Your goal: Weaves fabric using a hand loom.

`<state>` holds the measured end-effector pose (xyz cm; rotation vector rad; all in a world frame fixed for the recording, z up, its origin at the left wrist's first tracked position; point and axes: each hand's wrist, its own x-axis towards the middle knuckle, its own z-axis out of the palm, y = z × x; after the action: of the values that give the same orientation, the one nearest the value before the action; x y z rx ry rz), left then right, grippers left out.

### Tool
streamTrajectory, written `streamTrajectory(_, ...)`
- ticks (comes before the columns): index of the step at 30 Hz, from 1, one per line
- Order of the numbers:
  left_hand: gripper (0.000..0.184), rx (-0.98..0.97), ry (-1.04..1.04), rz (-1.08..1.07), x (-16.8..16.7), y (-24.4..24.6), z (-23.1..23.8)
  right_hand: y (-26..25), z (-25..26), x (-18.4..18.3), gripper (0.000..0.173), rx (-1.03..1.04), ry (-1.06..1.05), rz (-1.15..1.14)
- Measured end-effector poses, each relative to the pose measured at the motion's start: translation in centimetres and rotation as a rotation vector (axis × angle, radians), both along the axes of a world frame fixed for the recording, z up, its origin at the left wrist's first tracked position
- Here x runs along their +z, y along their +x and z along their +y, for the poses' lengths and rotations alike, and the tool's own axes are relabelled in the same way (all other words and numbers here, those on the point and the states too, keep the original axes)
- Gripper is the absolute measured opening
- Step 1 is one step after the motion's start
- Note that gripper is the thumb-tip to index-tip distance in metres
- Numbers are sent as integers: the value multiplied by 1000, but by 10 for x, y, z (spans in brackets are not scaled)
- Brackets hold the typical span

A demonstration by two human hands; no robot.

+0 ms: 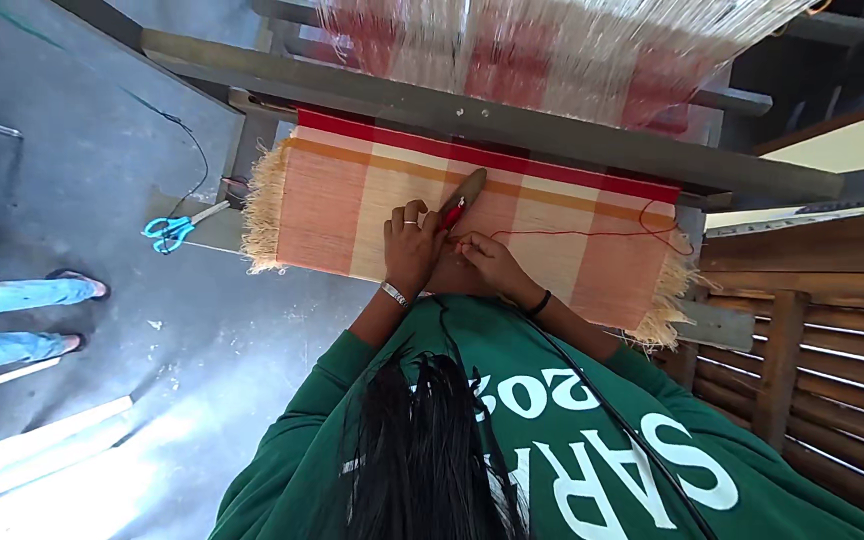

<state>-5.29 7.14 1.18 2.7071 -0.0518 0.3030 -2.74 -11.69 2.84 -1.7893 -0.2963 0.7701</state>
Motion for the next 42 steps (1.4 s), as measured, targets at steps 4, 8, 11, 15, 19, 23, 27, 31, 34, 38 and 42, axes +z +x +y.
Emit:
streamTrajectory(4, 24, 7, 26, 134, 12, -2, -9, -1, 0, -11, 29, -28, 29, -6)
streamTrajectory(8, 21, 27, -141, 129, 9, 3, -10, -5, 1, 2, 28, -93, 41, 92)
streamTrajectory(11, 24, 77, -268, 95, 5, 2, -8, -5, -1, -1, 26, -149, 154, 195)
streamTrajectory(15, 32, 139, -189, 189, 6, -1, -14, -2, -2, -5, 26, -171, 153, 259)
streamTrajectory(19, 36, 105, -107, 399, 28, 1, -16, 0, -2, -13, 24, -140, 70, 172)
streamTrajectory(23, 43, 52, -119, 470, 33, -4, -27, 0, -3, -12, 24, -81, 2, 25)
streamTrajectory(27, 48, -30, -75, 570, 34, -7, -33, 1, -7, -12, 24, -95, -24, 128)
streamTrajectory(31, 43, 14, -202, 586, 36, -10, -28, 2, -13, -16, 22, -99, -46, 185)
streamTrajectory(34, 46, 43, -409, 507, 28, -11, -25, -1, -14, -18, 21, -70, -105, 103)
streamTrajectory(38, 55, 65, -782, 448, 13, -9, -22, -1, -17, -16, 22, 11, -115, 8)
streamTrajectory(42, 43, 125, -942, 478, 16, -5, -13, 2, -32, -10, 23, 72, -107, -120)
